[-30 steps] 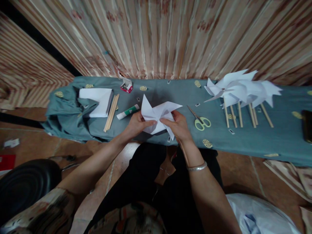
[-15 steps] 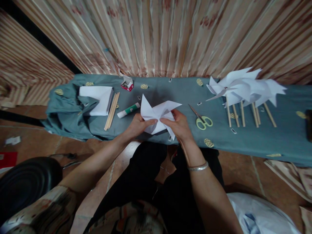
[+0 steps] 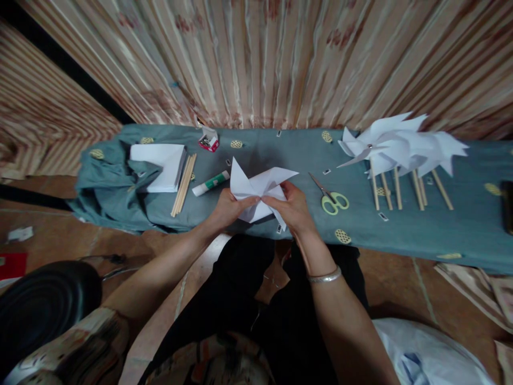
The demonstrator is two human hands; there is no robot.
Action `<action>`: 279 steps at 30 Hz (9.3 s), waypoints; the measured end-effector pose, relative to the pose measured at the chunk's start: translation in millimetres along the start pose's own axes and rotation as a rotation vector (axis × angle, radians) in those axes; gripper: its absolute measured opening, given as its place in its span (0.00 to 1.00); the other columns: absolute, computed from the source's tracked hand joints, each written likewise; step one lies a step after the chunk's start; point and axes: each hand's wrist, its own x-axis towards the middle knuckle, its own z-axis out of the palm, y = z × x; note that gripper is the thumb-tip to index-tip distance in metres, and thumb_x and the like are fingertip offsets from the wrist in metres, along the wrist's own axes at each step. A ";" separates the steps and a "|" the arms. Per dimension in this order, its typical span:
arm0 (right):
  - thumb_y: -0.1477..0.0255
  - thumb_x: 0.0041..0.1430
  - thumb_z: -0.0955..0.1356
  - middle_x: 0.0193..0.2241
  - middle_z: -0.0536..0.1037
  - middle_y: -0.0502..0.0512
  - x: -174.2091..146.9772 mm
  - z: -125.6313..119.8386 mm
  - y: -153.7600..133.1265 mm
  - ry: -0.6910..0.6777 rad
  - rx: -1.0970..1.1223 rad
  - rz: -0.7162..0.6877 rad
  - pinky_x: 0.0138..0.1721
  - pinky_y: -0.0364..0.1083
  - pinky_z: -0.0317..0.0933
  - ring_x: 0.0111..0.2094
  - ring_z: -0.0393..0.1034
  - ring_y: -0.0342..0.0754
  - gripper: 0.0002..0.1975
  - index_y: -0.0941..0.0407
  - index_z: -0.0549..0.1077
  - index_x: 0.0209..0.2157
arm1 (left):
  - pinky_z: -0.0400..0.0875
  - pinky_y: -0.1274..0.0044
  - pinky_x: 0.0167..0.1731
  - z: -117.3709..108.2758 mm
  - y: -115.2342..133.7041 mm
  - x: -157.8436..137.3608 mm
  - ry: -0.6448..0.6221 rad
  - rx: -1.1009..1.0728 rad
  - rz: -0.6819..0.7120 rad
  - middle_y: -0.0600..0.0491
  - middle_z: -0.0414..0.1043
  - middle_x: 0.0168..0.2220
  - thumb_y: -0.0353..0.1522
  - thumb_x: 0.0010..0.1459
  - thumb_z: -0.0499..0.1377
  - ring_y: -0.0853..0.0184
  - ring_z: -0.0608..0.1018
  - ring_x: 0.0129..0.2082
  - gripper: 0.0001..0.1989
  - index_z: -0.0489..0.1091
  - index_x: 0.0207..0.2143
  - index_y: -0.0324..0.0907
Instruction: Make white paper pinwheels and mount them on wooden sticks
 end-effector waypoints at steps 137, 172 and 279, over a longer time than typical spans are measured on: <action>0.79 0.61 0.62 0.49 0.75 0.71 173.7 183.0 -33.1 -0.219 -1.438 -0.535 0.54 0.51 0.63 0.54 0.67 0.60 0.15 0.64 0.79 0.42 | 0.80 0.74 0.35 -97.4 11.3 -89.5 0.677 -0.554 -0.410 0.46 0.82 0.31 0.22 0.39 0.69 0.60 0.83 0.31 0.17 0.76 0.36 0.34; 0.79 0.54 0.64 0.44 0.77 0.61 172.7 166.4 -5.9 -0.111 -0.925 -0.553 0.58 0.54 0.58 0.61 0.61 0.54 0.08 0.56 0.74 0.29 | 0.79 0.75 0.36 -97.7 15.7 -91.4 0.638 -0.551 -0.381 0.46 0.82 0.33 0.22 0.41 0.68 0.60 0.84 0.33 0.16 0.77 0.37 0.34; 0.70 0.52 0.74 0.33 0.82 0.51 -35.6 18.6 -33.6 0.087 -0.233 -0.308 0.41 0.47 0.71 0.35 0.78 0.46 0.08 0.54 0.76 0.36 | 0.69 0.79 0.26 5.6 29.8 -27.6 0.213 0.198 0.285 0.52 0.77 0.26 0.36 0.47 0.67 0.68 0.76 0.25 0.11 0.75 0.28 0.36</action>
